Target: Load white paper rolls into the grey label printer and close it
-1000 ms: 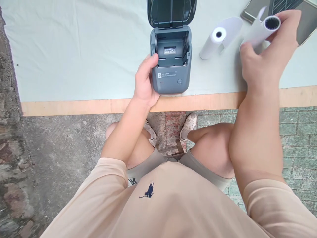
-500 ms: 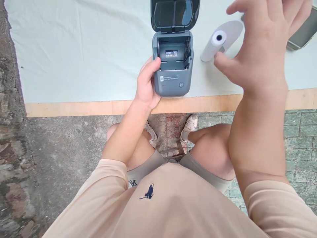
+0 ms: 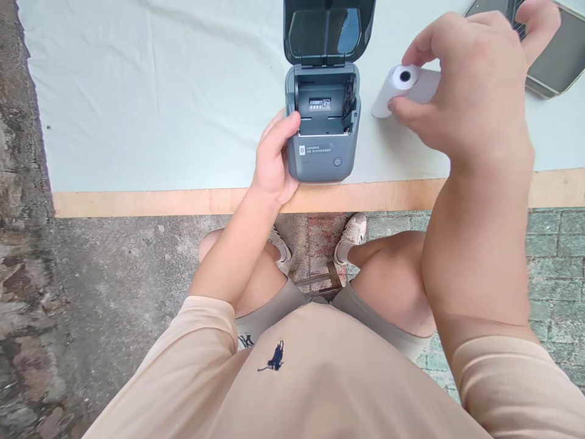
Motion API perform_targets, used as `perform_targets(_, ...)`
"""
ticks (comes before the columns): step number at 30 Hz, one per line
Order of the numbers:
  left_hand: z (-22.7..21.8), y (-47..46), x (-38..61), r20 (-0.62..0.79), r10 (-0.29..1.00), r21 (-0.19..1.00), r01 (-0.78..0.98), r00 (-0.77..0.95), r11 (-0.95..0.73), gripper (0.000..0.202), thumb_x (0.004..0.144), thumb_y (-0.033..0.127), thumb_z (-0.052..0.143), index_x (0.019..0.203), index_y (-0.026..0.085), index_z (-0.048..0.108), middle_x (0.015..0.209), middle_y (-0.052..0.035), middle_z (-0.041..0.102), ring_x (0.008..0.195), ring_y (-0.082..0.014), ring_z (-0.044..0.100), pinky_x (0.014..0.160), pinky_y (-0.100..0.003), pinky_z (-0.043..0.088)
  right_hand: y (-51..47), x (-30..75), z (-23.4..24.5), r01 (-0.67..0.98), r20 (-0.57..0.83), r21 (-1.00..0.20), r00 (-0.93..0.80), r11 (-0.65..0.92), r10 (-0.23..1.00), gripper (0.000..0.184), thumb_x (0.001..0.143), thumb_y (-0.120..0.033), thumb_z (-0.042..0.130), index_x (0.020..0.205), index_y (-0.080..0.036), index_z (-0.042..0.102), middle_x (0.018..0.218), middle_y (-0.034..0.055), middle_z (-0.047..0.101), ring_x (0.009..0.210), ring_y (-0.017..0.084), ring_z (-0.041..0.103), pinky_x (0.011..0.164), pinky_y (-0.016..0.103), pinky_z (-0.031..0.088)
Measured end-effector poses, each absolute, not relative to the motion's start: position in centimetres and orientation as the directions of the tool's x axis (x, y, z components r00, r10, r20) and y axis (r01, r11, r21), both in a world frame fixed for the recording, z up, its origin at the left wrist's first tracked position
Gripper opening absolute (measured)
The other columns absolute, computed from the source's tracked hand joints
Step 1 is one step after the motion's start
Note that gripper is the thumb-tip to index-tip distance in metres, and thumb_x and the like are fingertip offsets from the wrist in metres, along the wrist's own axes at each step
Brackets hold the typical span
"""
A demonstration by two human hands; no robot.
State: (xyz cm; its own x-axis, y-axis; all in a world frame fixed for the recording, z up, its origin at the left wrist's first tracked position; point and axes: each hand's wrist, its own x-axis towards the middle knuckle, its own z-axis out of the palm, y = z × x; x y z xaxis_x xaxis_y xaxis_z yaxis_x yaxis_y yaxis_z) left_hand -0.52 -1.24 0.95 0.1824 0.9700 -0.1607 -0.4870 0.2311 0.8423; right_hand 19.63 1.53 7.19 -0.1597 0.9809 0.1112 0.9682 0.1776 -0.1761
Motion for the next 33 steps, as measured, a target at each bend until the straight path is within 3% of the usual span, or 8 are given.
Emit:
perform_targets(4,0.9,-1.3,-0.6,-0.151,0.976,0.845,-0.492,0.158,0.211,0.031,0.078,0.048,0.052,0.093,0.023,0.064,0.091,-0.0041,0.069,0.098,-0.0219,0.065,0.088,-0.033,0.052,1.8,19.4,7.3,0.947,0.198,-0.221,-0.188,0.231,0.962,0.033,0.075,-0.027,0.055,0.107,-0.023,0.051,0.103,0.0002,0.060,0.101,0.019,0.057,0.105,0.052,0.032)
perform_targets(6,0.9,-1.3,-0.6,-0.151,0.977,0.844,-0.494,0.154,0.208,0.030,0.078,0.049,0.052,0.091,0.025,0.063,0.088,-0.0035,0.070,0.097,-0.0218,0.066,0.088,-0.032,0.052,1.8,19.4,7.6,0.909,0.300,-0.303,-0.193,0.286,0.934,0.033,0.075,-0.024,0.051,0.108,-0.020,0.052,0.105,0.0019,0.058,0.099,0.015,0.055,0.091,0.037,0.045)
perform_targets(9,0.8,-1.3,-0.5,-0.183,0.972,0.838,-0.494,0.147,0.233,0.027,0.077,0.050,0.052,0.087,0.027,0.062,0.079,-0.0026,0.069,0.096,-0.0222,0.066,0.086,-0.033,0.052,1.9,19.5,7.9,0.804,0.423,-0.489,-0.120,0.338,0.898,0.024,0.077,-0.023,0.048,0.099,-0.017,0.056,0.102,0.0031,0.056,0.099,0.013,0.053,0.068,0.024,0.043)
perform_targets(11,0.8,-1.3,-0.5,-0.188,0.971,0.830,-0.505,0.147,0.237,0.025,0.077,0.049,0.052,0.085,0.027,0.062,0.078,-0.0025,0.069,0.095,-0.0225,0.066,0.085,-0.034,0.052,1.8,19.5,7.8,0.734,0.482,-0.571,-0.062,0.367,0.874,0.017,0.077,-0.021,0.048,0.093,-0.017,0.055,0.097,0.0025,0.055,0.095,0.012,0.054,0.070,0.024,0.043)
perform_targets(15,0.7,-1.2,-0.5,-0.169,0.974,0.821,-0.526,0.149,0.223,0.025,0.077,0.047,0.053,0.085,0.026,0.062,0.079,-0.0028,0.068,0.094,-0.0229,0.067,0.085,-0.035,0.051,1.5,19.3,7.4,0.760,0.485,-0.550,-0.049,0.348,0.873,0.014,0.080,-0.022,0.045,0.093,-0.019,0.048,0.098,0.0026,0.055,0.092,0.012,0.053,0.080,0.027,0.045)
perform_targets(21,0.4,-1.1,-0.5,-0.144,0.975,0.810,-0.547,0.167,0.213,0.027,0.078,0.047,0.054,0.087,0.023,0.061,0.073,-0.0019,0.066,0.081,-0.0205,0.067,0.082,-0.034,0.052,0.8,18.8,7.1,0.690,0.407,-0.656,-0.018,0.306,0.913,0.017,0.076,-0.024,0.046,0.092,-0.020,0.048,0.100,0.0038,0.056,0.094,0.013,0.052,0.059,0.025,0.035)
perform_targets(29,0.4,-1.1,-0.5,-0.135,0.975,0.799,-0.563,0.176,0.212,0.025,0.079,0.047,0.054,0.086,0.023,0.060,0.073,-0.0014,0.064,0.077,-0.0185,0.065,0.080,-0.031,0.052,0.6,18.4,7.3,0.745,0.384,-0.584,-0.096,0.322,0.918,0.017,0.078,-0.021,0.040,0.094,-0.019,0.042,0.103,0.0062,0.052,0.098,0.014,0.052,0.055,0.024,0.031)
perform_targets(33,0.5,-1.2,-0.5,-0.161,0.973,0.804,-0.550,0.164,0.226,0.027,0.078,0.047,0.054,0.087,0.023,0.060,0.073,-0.0016,0.064,0.080,-0.0189,0.066,0.083,-0.032,0.051,0.6,18.4,7.3,0.708,0.409,-0.617,-0.087,0.345,0.909,0.017,0.076,-0.019,0.042,0.093,-0.020,0.044,0.102,0.0060,0.054,0.096,0.014,0.052,0.055,0.025,0.030)
